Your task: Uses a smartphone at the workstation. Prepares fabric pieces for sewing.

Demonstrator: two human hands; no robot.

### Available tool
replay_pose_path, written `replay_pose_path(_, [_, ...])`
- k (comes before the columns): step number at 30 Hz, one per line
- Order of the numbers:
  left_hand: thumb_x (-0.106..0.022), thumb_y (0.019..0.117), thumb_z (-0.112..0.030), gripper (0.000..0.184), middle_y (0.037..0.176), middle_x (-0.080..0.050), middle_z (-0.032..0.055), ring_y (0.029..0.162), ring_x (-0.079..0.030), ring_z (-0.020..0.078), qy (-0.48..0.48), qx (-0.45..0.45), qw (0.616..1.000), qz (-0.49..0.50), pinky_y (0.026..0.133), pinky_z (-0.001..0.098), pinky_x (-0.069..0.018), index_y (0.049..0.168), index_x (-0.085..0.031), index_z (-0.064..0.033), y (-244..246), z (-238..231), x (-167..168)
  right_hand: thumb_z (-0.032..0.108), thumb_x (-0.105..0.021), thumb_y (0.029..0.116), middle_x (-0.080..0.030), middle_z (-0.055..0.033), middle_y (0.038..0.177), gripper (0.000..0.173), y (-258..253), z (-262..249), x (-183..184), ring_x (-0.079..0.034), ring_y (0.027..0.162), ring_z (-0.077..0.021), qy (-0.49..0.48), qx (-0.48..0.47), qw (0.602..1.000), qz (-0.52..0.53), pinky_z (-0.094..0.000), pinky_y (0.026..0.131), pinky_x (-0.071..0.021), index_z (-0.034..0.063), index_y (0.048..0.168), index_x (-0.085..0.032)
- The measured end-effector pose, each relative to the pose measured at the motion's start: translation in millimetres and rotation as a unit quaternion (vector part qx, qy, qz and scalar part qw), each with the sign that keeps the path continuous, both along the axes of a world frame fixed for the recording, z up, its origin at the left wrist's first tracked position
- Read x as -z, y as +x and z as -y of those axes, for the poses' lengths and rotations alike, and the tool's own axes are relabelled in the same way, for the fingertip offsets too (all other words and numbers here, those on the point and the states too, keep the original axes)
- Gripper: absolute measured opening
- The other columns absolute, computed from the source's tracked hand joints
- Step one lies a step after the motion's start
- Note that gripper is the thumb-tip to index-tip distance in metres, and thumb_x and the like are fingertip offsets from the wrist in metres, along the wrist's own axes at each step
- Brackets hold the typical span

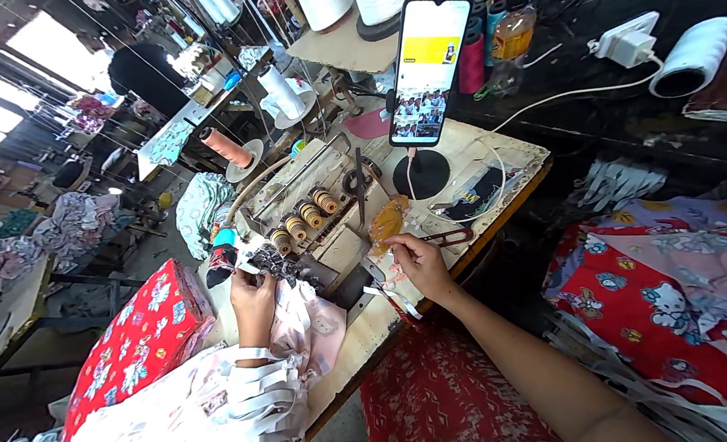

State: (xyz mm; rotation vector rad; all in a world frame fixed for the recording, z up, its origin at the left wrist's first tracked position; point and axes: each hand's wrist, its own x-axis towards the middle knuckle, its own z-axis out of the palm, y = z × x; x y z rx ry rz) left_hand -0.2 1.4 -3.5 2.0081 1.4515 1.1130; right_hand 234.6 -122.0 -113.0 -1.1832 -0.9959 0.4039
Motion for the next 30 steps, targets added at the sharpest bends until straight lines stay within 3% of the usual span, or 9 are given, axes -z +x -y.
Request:
replay_pose_path(8, [-0.066,0.0859,0.001,0.047,0.104,-0.065,0.0099,0.088,-0.059,-0.0046,0.003,-0.002,1.0,-0.005,0.08,0.0125,-0.0474,0.128,-0.05,0.0124,1,0,-1,0.003,-0.049,0.0992,-0.069,-0.0085,0.082,0.027,-1,-1,0,-0.057,0.065,0.0008,0.012,0.002,1.0,-0.001,-0.013,0.063,-0.0479,-0.0074,0.108,-0.072])
replay_pose_path(12, [-0.066,0.0863,0.001,0.049,0.109,-0.065,0.0129,0.093,-0.06,-0.0043,-0.004,0.001,1.0,-0.002,0.083,0.0129,-0.0483,0.13,-0.048,0.0135,2,1,-3,0.003,-0.053,0.0989,-0.069,-0.0123,0.083,0.026,3,2,-3,-0.062,0.069,-0.0052,0.068,0.065,0.995,0.03,-0.0185,0.067,-0.0534,-0.0113,0.115,-0.068])
replay_pose_path(15, [-0.066,0.087,0.002,0.048,0.11,-0.066,0.0138,0.094,-0.061,-0.003,-0.006,-0.003,1.0,-0.001,0.085,0.014,-0.0491,0.13,-0.049,0.0129,1,0,-3,0.008,-0.058,0.0983,-0.07,-0.0154,0.105,0.034,33,7,-23,-0.069,0.095,-0.013,0.074,0.139,0.987,0.019,-0.0306,0.087,-0.0573,-0.0105,0.127,-0.059])
replay_pose_path(17, [-0.067,0.0868,0.001,0.047,0.108,-0.066,0.0121,0.093,-0.061,-0.0038,-0.006,-0.001,1.0,-0.001,0.084,0.0134,-0.0492,0.129,-0.05,0.0122,1,0,-1,0.016,-0.058,0.1011,-0.064,-0.0116,0.123,0.049,60,6,-38,-0.063,0.111,-0.0101,0.081,0.179,0.98,-0.024,-0.029,0.095,-0.0527,-0.0072,0.142,-0.046])
replay_pose_path(19, [-0.066,0.0863,0.002,0.046,0.107,-0.066,0.0114,0.092,-0.061,-0.0044,-0.007,0.0,1.0,-0.003,0.083,0.0129,-0.0489,0.129,-0.05,0.0121,2,1,-2,0.024,-0.058,0.1021,-0.056,-0.0119,0.135,0.059,84,-1,-51,-0.057,0.121,-0.0115,0.09,0.221,0.97,-0.046,-0.0286,0.099,-0.0491,-0.0042,0.15,-0.036])
replay_pose_path(23, [-0.066,0.0863,0.001,0.046,0.107,-0.066,0.0117,0.092,-0.061,-0.0042,-0.006,-0.004,1.0,-0.001,0.083,0.0132,-0.0489,0.128,-0.05,0.0122,2,1,-2,0.032,-0.06,0.0995,-0.049,-0.02,0.146,0.071,113,-26,-68,-0.053,0.131,-0.0189,0.068,0.212,0.968,-0.117,-0.0296,0.103,-0.0465,-0.0033,0.154,-0.031])
replay_pose_path(26, [-0.065,0.0866,0.001,0.045,0.106,-0.066,0.0111,0.091,-0.06,-0.0046,-0.001,-0.002,1.0,0.0,0.082,0.0129,-0.0485,0.127,-0.051,0.0122,1,0,-1,0.025,-0.063,0.0934,-0.047,-0.0187,0.147,0.082,125,-43,-75,-0.056,0.127,-0.0205,0.056,0.143,0.973,-0.17,-0.0312,0.098,-0.0514,0.0024,0.16,-0.022])
replay_pose_path(30, [-0.066,0.0868,0.001,0.044,0.105,-0.066,0.0107,0.09,-0.06,-0.0048,-0.001,-0.003,1.0,-0.004,0.082,0.0126,-0.0488,0.127,-0.052,0.0119,0,0,0,0.007,-0.059,0.0885,-0.052,-0.016,0.139,0.078,132,-54,-85,-0.065,0.105,-0.0158,0.061,0.081,0.975,-0.2,-0.0294,0.085,-0.0561,0.0038,0.158,-0.026])
